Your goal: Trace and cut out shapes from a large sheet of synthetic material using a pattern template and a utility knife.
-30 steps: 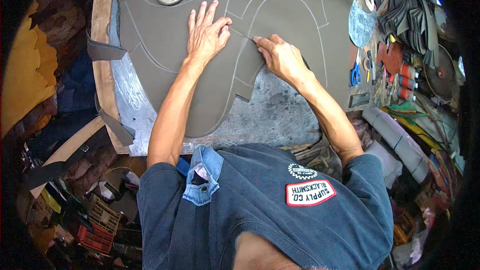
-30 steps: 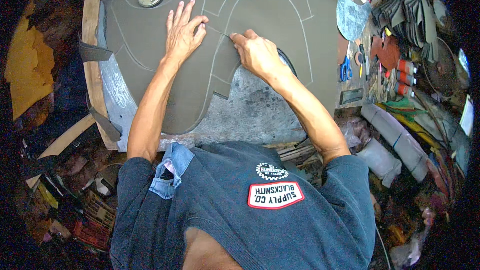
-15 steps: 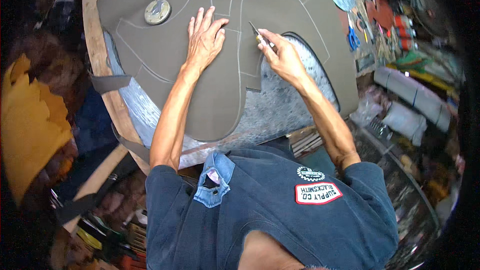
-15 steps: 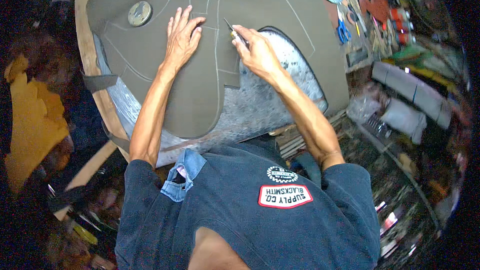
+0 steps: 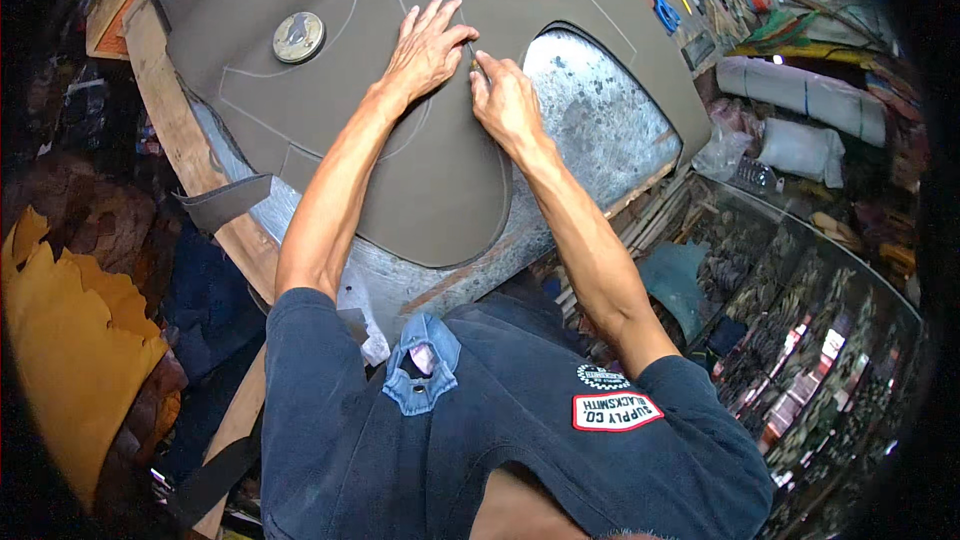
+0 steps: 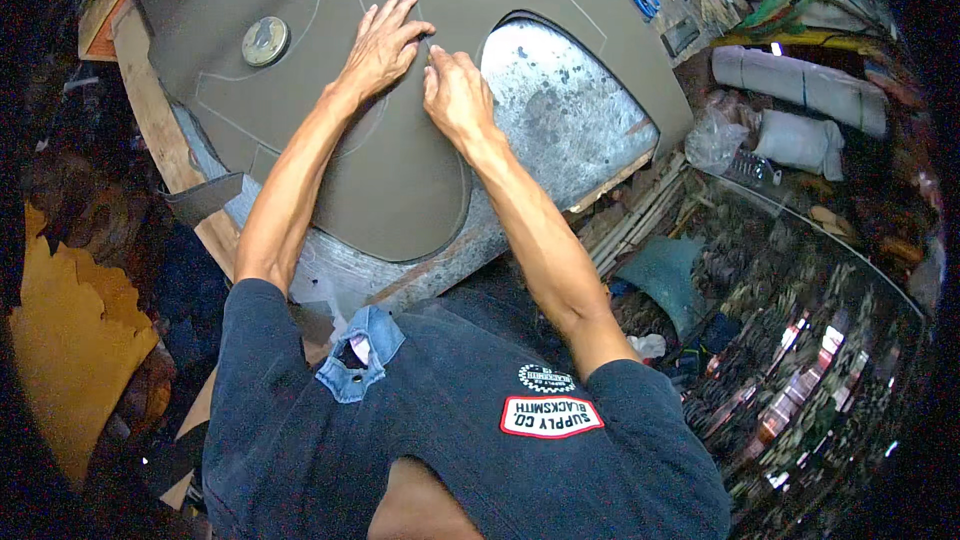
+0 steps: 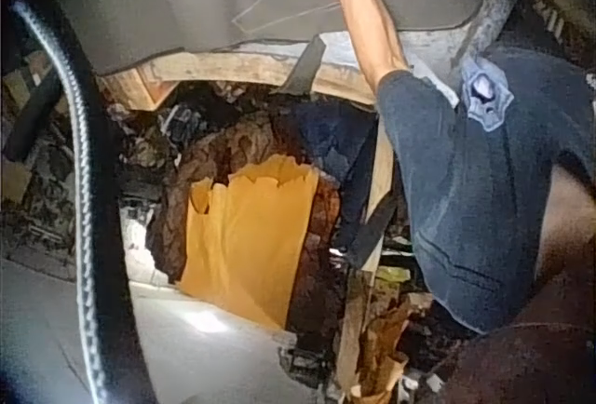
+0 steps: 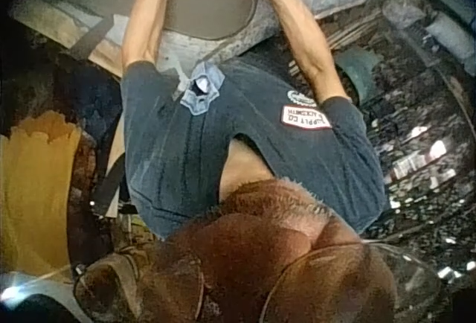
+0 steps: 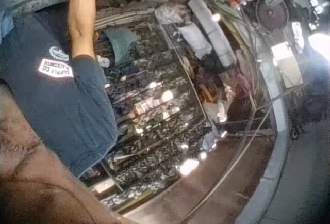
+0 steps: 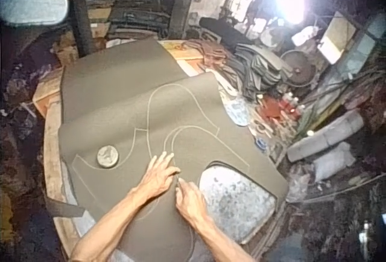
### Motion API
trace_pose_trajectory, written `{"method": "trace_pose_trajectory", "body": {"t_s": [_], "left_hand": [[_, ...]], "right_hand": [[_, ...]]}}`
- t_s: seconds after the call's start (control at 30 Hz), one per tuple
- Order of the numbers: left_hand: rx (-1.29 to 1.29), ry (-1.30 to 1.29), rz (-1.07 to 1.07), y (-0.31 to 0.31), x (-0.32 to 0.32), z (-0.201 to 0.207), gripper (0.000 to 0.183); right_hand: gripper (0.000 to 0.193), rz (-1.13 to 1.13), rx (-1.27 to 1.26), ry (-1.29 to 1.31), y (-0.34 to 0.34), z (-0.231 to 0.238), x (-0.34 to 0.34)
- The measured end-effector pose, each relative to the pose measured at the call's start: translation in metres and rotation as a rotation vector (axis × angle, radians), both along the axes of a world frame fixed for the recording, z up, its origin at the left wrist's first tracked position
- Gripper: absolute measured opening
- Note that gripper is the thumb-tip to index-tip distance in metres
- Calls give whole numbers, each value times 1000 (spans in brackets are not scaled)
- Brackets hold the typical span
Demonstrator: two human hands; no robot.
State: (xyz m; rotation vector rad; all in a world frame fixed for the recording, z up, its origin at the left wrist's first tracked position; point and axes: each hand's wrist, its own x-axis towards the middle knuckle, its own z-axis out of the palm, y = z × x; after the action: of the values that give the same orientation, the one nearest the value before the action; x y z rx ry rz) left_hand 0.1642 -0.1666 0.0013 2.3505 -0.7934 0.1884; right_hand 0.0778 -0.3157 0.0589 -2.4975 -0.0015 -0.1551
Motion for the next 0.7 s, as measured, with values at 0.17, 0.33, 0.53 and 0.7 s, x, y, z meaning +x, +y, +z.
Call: {"method": "trace_pose_trajectory", "body": {"t_s": [0.17, 0.33, 0.53, 0.7], "left_hand": [[58, 6, -33, -1, 2, -6, 28], [114, -35, -9, -6, 3, -5, 29], [186, -80, 5, -4, 3, -9, 31], [185, -110, -5, -5, 3, -9, 30]], "right_hand": [[30, 44, -30, 42, -2, -1, 9], [27, 61, -25, 36, -10, 2, -1], [26, 38, -31, 112, -19, 19, -68], [25, -10, 34, 105, -25, 25, -116]]}}
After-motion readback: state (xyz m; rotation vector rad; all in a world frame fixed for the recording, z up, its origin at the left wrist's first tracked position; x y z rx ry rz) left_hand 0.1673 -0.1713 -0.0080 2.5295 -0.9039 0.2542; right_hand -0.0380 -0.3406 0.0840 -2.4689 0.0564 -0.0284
